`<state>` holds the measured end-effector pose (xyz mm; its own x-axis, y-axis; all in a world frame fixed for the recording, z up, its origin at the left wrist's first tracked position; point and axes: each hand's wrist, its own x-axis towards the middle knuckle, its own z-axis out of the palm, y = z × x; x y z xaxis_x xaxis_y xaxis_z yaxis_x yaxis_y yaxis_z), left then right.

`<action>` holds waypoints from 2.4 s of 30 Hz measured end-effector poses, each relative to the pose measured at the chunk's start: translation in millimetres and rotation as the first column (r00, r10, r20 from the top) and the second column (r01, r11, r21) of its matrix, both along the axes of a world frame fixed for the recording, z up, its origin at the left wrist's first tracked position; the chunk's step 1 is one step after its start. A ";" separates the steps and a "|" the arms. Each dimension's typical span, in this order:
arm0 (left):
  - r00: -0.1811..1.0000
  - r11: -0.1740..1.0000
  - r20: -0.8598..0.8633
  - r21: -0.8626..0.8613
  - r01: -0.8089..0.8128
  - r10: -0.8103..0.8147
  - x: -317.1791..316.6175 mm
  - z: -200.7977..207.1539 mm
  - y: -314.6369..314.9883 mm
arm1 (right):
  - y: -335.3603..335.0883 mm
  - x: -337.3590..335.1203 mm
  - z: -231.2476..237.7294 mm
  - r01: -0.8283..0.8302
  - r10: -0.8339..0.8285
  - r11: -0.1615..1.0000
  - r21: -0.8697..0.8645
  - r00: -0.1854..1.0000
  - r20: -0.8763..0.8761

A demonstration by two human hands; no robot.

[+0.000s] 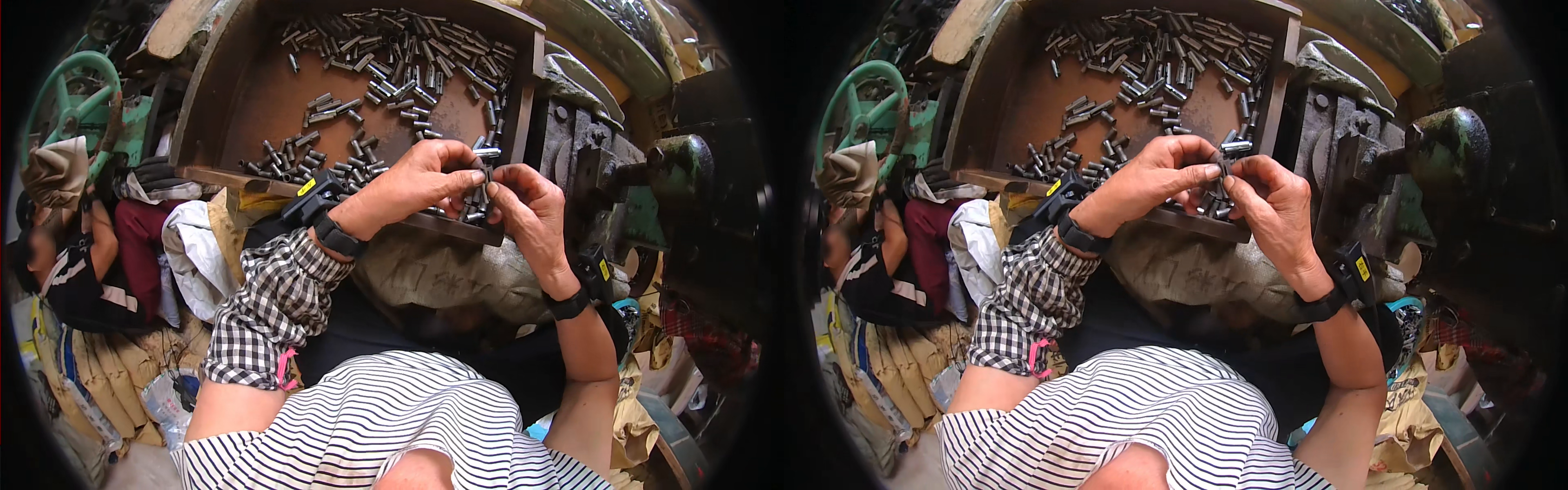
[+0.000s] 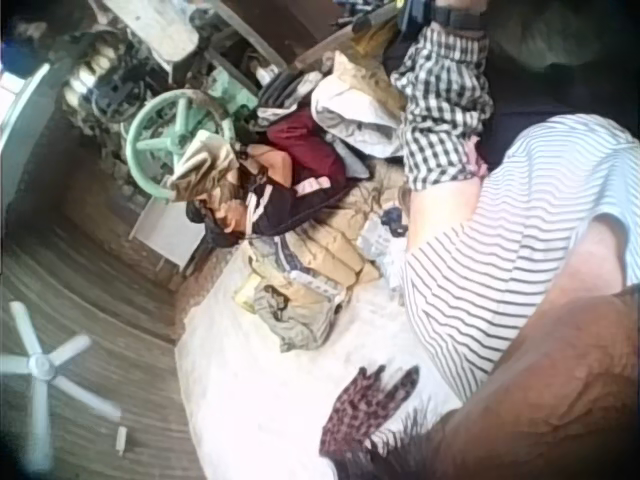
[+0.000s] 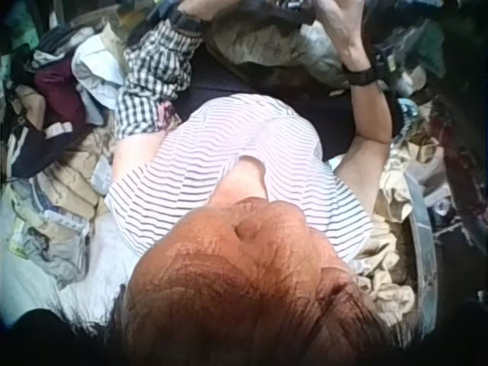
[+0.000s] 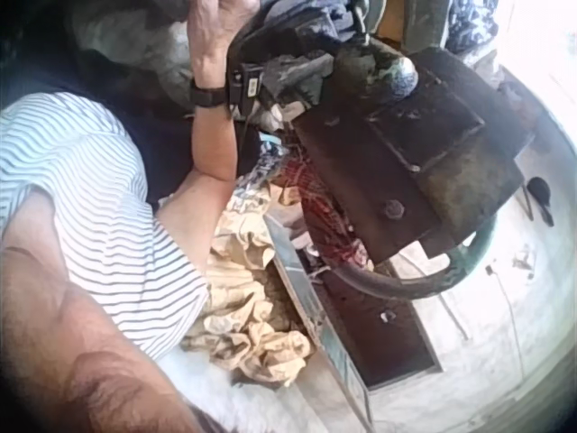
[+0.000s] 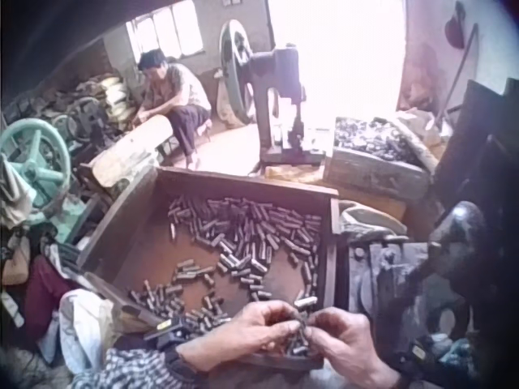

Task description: Assembling small metal pins into sockets and using a manual press machine to secure them.

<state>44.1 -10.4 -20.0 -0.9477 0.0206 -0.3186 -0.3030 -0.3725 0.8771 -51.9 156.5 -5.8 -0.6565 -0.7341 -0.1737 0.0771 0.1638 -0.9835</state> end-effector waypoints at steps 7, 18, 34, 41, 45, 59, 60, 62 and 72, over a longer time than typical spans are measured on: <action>0.999 0.997 0.003 -0.070 0.043 -0.043 -0.2 3.5 3.1 | 1.0 3.1 8.9 -0.121 0.145 0.989 0.088 0.922 -0.359; 0.999 0.994 0.036 -0.097 0.042 -0.039 0.9 3.4 -0.2 | -1.8 -6.8 8.5 0.135 -0.123 0.988 -0.074 0.982 0.147; 0.979 0.976 0.005 0.085 -0.202 0.202 -0.7 3.3 -1.9 | 1.4 -15.3 5.2 0.132 -0.073 0.982 -0.139 0.928 0.365; 0.976 0.960 0.037 0.173 -0.219 0.216 -0.4 -1.8 0.1 | 3.7 -14.1 5.6 0.121 -0.062 0.984 -0.130 0.919 0.391; 0.981 0.966 0.020 0.168 -0.196 0.195 -0.4 0.7 1.9 | 2.9 -11.5 4.3 0.134 -0.078 0.982 -0.137 0.932 0.353; 0.978 0.974 0.002 0.089 -0.207 0.208 -1.2 -1.2 5.6 | 5.0 -13.2 4.4 0.147 -0.059 0.979 -0.138 0.866 0.497; 0.977 0.974 0.002 0.087 -0.211 0.211 -0.9 -0.9 5.3 | 4.6 -14.3 4.1 0.144 -0.052 0.980 -0.141 0.857 0.513; 0.976 0.976 -0.034 0.038 -0.215 0.217 0.1 1.0 5.9 | 5.1 -15.7 3.9 0.135 -0.035 0.979 -0.152 0.848 0.530; 0.977 0.974 -0.114 -0.120 -0.191 0.178 0.0 10.9 4.9 | 6.1 -21.2 9.9 0.080 0.000 0.988 -0.134 0.858 0.514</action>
